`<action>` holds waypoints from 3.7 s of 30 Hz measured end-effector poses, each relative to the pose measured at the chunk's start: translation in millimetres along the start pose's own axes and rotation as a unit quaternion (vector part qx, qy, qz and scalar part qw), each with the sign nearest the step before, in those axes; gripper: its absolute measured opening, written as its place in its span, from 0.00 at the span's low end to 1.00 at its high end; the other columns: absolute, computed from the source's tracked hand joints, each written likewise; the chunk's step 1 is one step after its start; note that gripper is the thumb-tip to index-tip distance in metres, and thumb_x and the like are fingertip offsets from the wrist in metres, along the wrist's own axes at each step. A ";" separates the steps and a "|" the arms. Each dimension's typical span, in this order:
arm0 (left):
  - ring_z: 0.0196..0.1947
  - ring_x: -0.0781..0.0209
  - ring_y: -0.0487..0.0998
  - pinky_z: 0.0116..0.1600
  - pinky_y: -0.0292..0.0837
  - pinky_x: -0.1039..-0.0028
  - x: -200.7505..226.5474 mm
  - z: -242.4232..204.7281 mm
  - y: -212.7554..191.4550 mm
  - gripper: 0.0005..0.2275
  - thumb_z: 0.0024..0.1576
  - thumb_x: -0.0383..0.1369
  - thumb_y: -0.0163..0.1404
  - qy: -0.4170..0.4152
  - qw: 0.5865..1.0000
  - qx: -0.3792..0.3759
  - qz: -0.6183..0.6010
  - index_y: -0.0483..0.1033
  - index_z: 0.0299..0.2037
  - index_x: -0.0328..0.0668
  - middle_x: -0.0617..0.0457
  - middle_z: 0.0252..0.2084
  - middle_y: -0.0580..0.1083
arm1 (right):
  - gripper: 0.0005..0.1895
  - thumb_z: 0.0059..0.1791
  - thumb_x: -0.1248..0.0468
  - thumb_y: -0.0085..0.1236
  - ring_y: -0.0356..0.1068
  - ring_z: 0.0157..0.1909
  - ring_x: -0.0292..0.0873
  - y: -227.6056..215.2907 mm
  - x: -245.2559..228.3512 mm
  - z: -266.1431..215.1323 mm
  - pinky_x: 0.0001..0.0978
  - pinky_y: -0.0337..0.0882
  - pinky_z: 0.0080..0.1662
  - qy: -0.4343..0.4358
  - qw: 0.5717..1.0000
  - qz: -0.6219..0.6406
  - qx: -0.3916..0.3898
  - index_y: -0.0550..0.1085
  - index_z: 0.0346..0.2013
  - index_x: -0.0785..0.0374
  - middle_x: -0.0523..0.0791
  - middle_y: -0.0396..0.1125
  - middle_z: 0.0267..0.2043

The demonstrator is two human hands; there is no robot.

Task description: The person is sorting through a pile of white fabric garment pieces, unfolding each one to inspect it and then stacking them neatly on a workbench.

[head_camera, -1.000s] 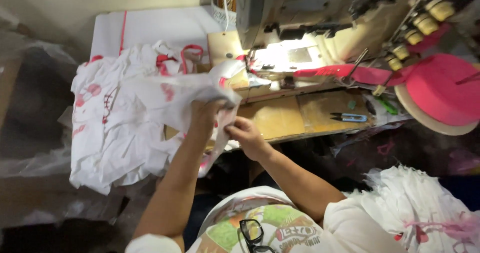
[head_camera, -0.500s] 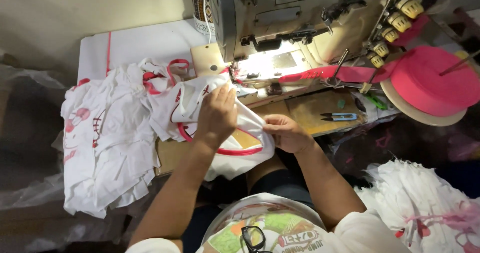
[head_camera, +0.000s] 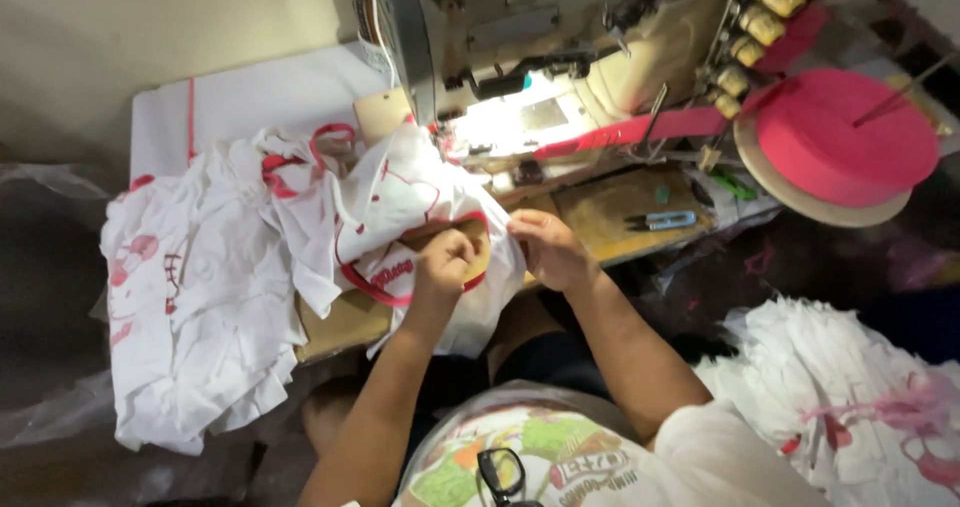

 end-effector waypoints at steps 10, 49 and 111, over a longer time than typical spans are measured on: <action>0.25 0.70 0.66 0.31 0.68 0.82 -60.7 -1.8 26.6 0.19 0.40 0.19 0.50 -0.277 0.910 0.003 -0.307 0.79 0.44 0.40 0.58 0.30 0.62 | 0.06 0.48 0.71 0.59 0.65 0.18 0.36 37.1 1.3 -11.0 0.24 0.66 0.23 -0.037 0.999 0.022 0.005 0.73 0.26 0.64 0.43 0.62 0.17; 0.35 0.53 0.80 0.50 0.72 0.67 -13.3 -66.3 -53.2 0.09 0.45 0.22 0.50 -0.216 0.973 0.031 0.074 0.78 0.30 0.51 0.55 0.30 0.77 | 0.21 0.49 0.77 0.52 0.73 0.24 0.46 35.5 12.2 -27.7 0.36 0.79 0.29 -0.150 0.983 -0.108 0.010 0.69 0.57 0.65 0.51 0.66 0.27; 0.30 0.67 0.59 0.38 0.52 0.74 -24.8 -90.6 -245.1 0.07 0.42 0.21 0.40 -0.367 0.926 0.085 0.022 0.62 0.24 0.48 0.60 0.25 0.61 | 0.15 0.56 0.63 0.46 0.66 0.64 0.61 239.9 45.9 -77.2 0.56 0.66 0.63 -0.380 0.641 -0.501 -0.441 0.72 0.54 0.67 0.59 0.66 0.59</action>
Point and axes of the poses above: each hand's wrist, its own z-axis towards the middle knuckle, its own y-axis out of the palm, x = y × z, the point moved 8 cm from there along z, towards the middle knuckle
